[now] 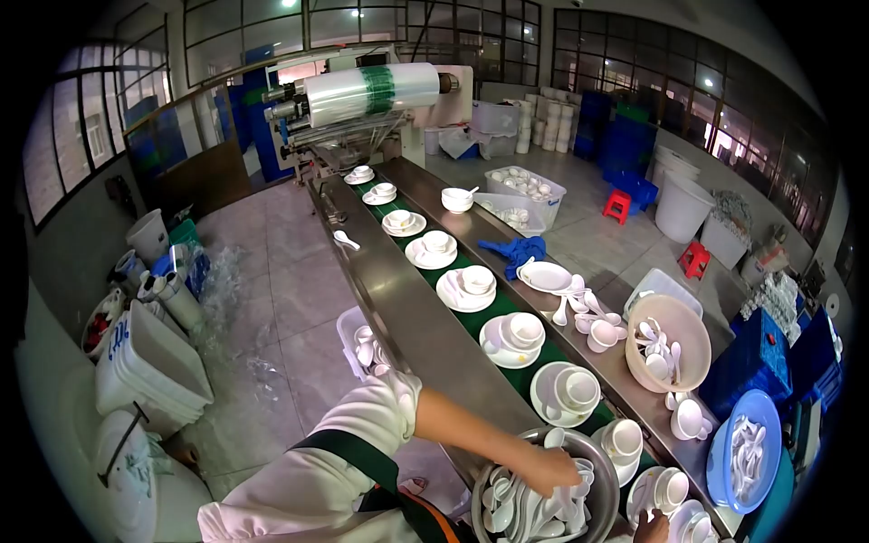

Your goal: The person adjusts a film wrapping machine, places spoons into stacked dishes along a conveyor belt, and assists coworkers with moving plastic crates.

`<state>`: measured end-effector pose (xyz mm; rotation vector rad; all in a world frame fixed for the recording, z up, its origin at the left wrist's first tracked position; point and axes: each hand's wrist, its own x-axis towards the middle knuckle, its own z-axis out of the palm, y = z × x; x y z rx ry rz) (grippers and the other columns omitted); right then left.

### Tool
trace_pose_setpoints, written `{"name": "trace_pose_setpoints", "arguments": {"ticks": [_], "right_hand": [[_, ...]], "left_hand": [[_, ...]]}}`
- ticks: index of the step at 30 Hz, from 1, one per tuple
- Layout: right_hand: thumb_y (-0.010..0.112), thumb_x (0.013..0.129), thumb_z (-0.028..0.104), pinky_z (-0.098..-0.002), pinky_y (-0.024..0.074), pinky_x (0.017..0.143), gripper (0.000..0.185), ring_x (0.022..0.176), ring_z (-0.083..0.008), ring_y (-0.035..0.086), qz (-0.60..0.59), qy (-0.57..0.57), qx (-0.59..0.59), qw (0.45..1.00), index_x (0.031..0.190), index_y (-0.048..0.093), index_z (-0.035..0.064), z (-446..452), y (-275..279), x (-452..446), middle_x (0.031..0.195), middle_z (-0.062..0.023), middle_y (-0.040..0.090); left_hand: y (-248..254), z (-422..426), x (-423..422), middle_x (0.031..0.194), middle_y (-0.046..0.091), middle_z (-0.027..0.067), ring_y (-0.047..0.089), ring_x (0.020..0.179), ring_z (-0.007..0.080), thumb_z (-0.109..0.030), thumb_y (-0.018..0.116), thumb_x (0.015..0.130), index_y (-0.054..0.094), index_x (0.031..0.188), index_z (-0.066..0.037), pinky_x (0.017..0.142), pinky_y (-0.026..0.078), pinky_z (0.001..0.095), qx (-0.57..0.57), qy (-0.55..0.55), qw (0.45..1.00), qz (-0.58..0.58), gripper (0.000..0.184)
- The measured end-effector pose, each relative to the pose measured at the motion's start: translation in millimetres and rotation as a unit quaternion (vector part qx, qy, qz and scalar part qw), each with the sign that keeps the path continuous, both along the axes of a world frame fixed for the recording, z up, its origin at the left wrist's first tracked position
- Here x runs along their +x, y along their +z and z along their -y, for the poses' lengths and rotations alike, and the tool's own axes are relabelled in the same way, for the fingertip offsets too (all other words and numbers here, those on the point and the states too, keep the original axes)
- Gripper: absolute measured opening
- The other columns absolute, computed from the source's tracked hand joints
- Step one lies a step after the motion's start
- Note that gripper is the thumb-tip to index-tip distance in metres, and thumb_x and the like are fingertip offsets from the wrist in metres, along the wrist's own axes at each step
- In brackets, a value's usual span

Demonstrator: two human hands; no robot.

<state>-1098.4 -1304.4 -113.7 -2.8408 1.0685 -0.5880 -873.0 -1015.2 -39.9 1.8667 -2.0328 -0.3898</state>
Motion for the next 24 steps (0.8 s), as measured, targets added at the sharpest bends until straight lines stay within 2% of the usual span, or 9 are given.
{"name": "trace_pose_setpoints", "arguments": {"ticks": [1, 3, 5, 7, 9, 12, 15, 21, 24], "right_hand": [[0.067, 0.071, 0.022, -0.0403, 0.0445, 0.071, 0.028, 0.078, -0.0341, 0.056, 0.010, 0.034, -0.038, 0.999, 0.090, 0.061, 0.0020, -21, 22, 5, 0.086, -0.0166, 0.060], [0.061, 0.080, 0.022, -0.0296, 0.0475, 0.057, 0.035, 0.072, -0.0228, 0.060, 0.111, 0.121, 0.244, 0.956, 0.106, 0.057, -0.0012, -93, 105, 30, 0.099, -0.0160, 0.060], [0.056, 0.083, 0.020, -0.0276, 0.0481, 0.065, 0.039, 0.082, -0.0168, 0.058, 0.168, 0.247, 0.412, 0.861, 0.117, 0.051, -0.0004, -139, 142, 41, 0.101, -0.0119, 0.060], [0.061, 0.076, 0.009, -0.0279, 0.0451, 0.073, 0.037, 0.081, -0.0177, 0.059, 0.119, 0.291, 0.296, 0.902, 0.112, 0.055, 0.0002, -158, 147, 40, 0.095, -0.0129, 0.063], [0.060, 0.077, 0.007, -0.0285, 0.0458, 0.066, 0.028, 0.072, -0.0210, 0.061, 0.098, 0.246, 0.297, 0.917, 0.104, 0.060, 0.0013, -177, 161, 31, 0.083, -0.0159, 0.063], [0.056, 0.081, 0.007, -0.0269, 0.0459, 0.055, 0.023, 0.058, -0.0118, 0.054, 0.099, 0.218, 0.349, 0.906, 0.102, 0.059, -0.0001, -153, 147, 9, 0.074, -0.0096, 0.061], [0.049, 0.083, 0.002, -0.0255, 0.0486, 0.054, 0.022, 0.059, -0.0118, 0.055, 0.214, 0.113, 0.447, 0.861, 0.104, 0.055, -0.0042, -107, 103, -21, 0.076, -0.0086, 0.060], [0.055, 0.081, 0.016, -0.0319, 0.0504, 0.051, 0.019, 0.056, -0.0242, 0.062, 0.139, -0.098, 0.308, 0.936, 0.093, 0.060, 0.0017, -34, 30, -14, 0.068, -0.0118, 0.062], [0.059, 0.077, 0.028, -0.0390, 0.0484, 0.062, 0.020, 0.072, -0.0285, 0.060, 0.056, -0.063, 0.022, 0.996, 0.089, 0.062, 0.0120, -42, 19, 14, 0.076, -0.0100, 0.063]], "left_hand": [[7, -2, 4, 0.072, 0.061, 0.0169, 0.060, 0.072, 0.0334, -0.021, 0.072, 0.049, 0.061, 0.069, -0.003, 0.064, 0.047, 0.0427, 0.003, -0.001, 1.000, -0.001, 0.028], [30, -7, 13, 0.076, 0.060, 0.0142, 0.059, 0.074, 0.0334, -0.021, 0.069, 0.054, 0.057, 0.078, -0.003, 0.066, 0.046, 0.0429, -0.048, 0.011, 0.998, -0.044, 0.032], [41, 0, 8, 0.074, 0.059, 0.0141, 0.058, 0.072, 0.0329, -0.026, 0.067, 0.054, 0.058, 0.077, -0.005, 0.064, 0.046, 0.0422, -0.089, 0.038, 0.992, -0.083, 0.033], [42, 10, -3, 0.075, 0.060, 0.0159, 0.059, 0.071, 0.0335, -0.026, 0.066, 0.056, 0.058, 0.077, -0.005, 0.063, 0.046, 0.0418, -0.090, 0.054, 0.984, -0.145, 0.030], [64, 3, -19, 0.075, 0.060, 0.0159, 0.060, 0.072, 0.0321, -0.030, 0.067, 0.062, 0.059, 0.084, -0.005, 0.064, 0.046, 0.0405, -0.048, 0.061, 0.983, -0.165, 0.034], [71, -8, -21, 0.099, 0.057, 0.0131, 0.058, 0.088, 0.0221, -0.032, 0.076, 0.063, 0.047, 0.114, -0.004, 0.069, 0.047, 0.0351, -0.019, 0.086, 0.969, -0.229, 0.066], [68, -32, -19, 0.102, 0.052, 0.0168, 0.052, 0.093, 0.0329, -0.036, 0.075, 0.060, 0.041, 0.120, -0.003, 0.079, 0.043, 0.0380, 0.069, -0.029, 0.997, -0.005, 0.076], [72, -56, -23, 0.099, 0.048, 0.0140, 0.047, 0.096, 0.0307, -0.023, 0.075, 0.060, 0.047, 0.111, -0.005, 0.083, 0.038, 0.0381, 0.093, -0.126, 0.984, 0.080, 0.061], [71, -48, -20, 0.094, 0.048, 0.0129, 0.047, 0.093, 0.0297, -0.021, 0.073, 0.061, 0.051, 0.104, -0.007, 0.081, 0.038, 0.0378, 0.104, -0.157, 0.981, 0.045, 0.050]]}}
